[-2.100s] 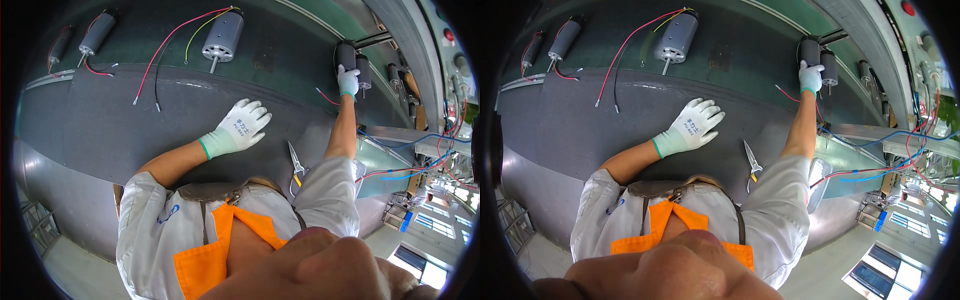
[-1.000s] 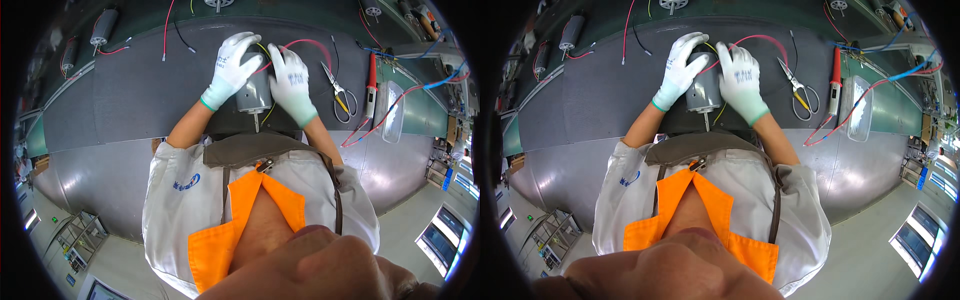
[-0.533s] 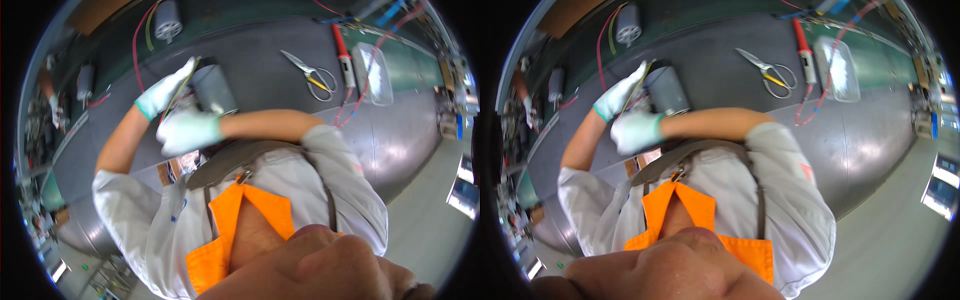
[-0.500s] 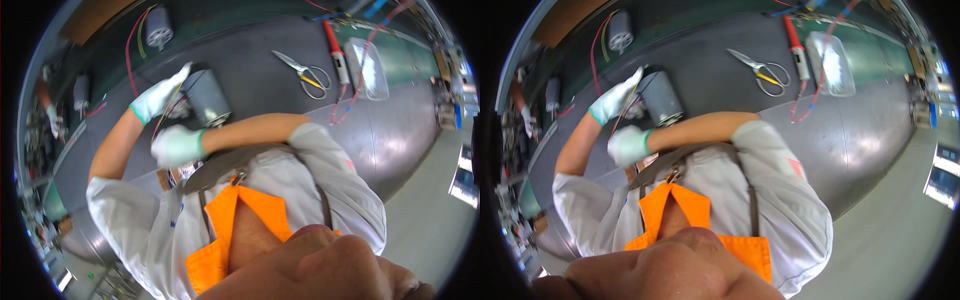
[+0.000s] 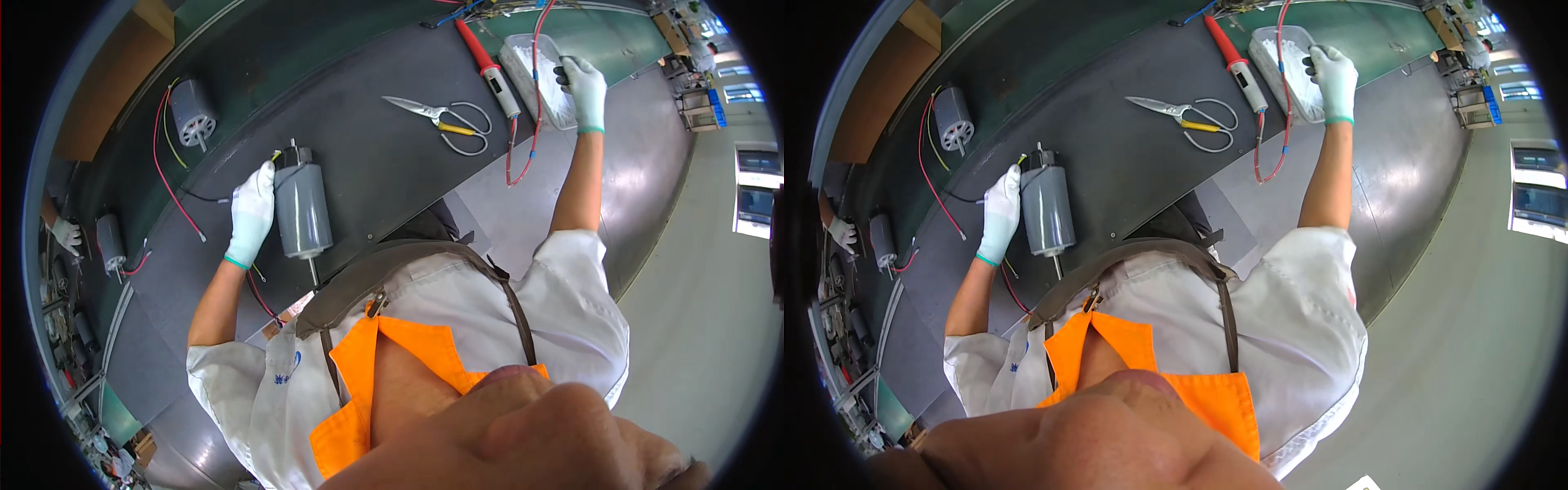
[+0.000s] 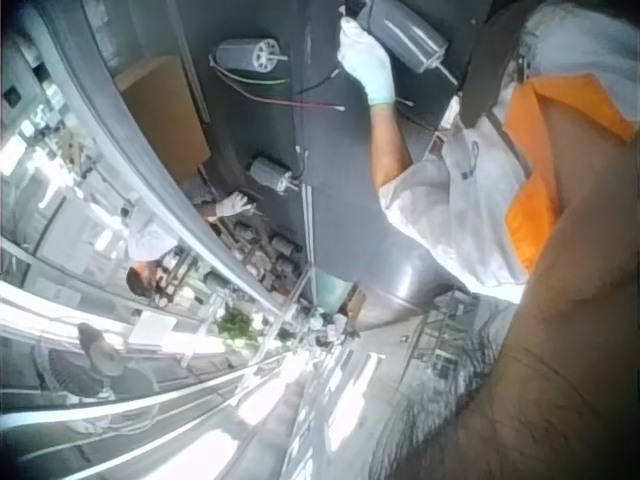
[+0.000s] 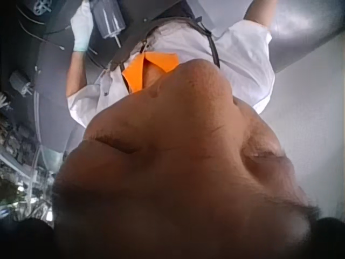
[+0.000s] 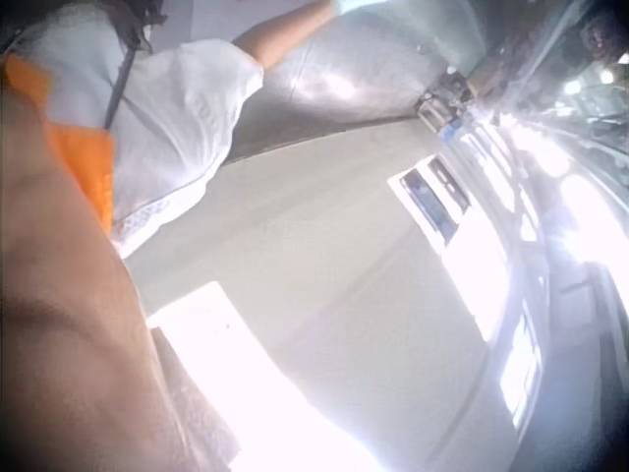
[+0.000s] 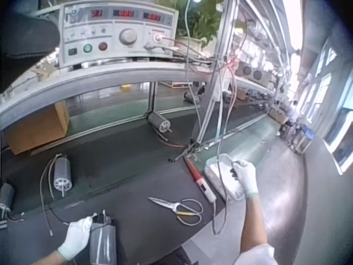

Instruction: The person puts on white gloves and assembles small cylindrical electrical motors on a workbench. They use pliers to strip wire ends and a red testing tool to check connections on multiple motors, repeating the process for each unit.

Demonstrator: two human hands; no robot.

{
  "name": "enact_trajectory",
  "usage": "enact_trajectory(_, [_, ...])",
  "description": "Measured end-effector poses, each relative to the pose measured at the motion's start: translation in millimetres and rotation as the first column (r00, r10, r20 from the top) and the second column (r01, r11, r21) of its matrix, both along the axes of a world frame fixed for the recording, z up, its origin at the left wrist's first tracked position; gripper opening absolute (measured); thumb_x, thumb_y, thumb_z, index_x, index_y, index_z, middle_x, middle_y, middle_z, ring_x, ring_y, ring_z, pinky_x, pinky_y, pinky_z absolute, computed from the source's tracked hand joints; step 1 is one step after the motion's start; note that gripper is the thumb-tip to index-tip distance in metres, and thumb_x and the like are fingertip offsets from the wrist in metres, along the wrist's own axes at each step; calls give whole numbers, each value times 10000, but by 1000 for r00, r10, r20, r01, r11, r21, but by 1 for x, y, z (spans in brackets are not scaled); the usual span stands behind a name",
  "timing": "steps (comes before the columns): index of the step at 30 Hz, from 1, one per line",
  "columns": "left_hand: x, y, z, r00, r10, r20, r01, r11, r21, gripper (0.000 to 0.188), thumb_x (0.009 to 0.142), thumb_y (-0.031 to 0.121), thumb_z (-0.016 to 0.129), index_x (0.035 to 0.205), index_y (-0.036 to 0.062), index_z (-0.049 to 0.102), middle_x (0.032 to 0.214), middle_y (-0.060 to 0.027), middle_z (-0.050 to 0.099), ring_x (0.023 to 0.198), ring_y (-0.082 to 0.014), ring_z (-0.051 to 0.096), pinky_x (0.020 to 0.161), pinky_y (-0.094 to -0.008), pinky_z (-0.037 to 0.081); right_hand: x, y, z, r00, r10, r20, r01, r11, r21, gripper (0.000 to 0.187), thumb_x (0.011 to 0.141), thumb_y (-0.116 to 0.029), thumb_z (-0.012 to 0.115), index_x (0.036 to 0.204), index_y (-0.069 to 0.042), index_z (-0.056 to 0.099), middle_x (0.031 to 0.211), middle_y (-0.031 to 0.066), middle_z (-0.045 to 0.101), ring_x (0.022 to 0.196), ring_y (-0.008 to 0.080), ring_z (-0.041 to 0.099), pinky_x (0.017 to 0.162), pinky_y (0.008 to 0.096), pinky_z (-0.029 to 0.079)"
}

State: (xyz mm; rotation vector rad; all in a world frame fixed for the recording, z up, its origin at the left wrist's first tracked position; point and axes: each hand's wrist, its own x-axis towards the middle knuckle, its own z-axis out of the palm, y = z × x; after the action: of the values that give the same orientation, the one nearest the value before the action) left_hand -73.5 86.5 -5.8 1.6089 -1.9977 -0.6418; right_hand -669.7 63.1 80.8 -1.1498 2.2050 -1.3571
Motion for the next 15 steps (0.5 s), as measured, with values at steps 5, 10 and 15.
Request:
enact_trajectory(5, [-17,6,6,979,-101,177,115,991,-70,344,1065,314,485,1118,52,702,949,-213,704,833,-425,665,751,-507,524,-40,-64,-65,630,305,-714,26,911,412,293,922,-334,583,1032,-127,759,1047,191,728,997,397,692,892,486,533])
enact_trajectory(10, [-21,25,14,984,-104,148,111,993,-43,310,1059,258,492,1059,18,689,926,-203,707,790,-417,672,701,-479,532,-24,-73,-67,572,357,-738,21,894,448,278,936,-296,577,1077,-121,741,1074,176,731,1013,380,690,881,477,537])
enact_trajectory(15, [-14,21,8,993,-115,13,113,990,89,365,1072,290,484,1074,-15,684,954,-248,689,844,-437,667,718,-474,521,-32,-71,-73,676,252,-693,65,916,396,311,917,-256,599,1166,-138,743,1097,189,729,1042,369,693,912,457,538])
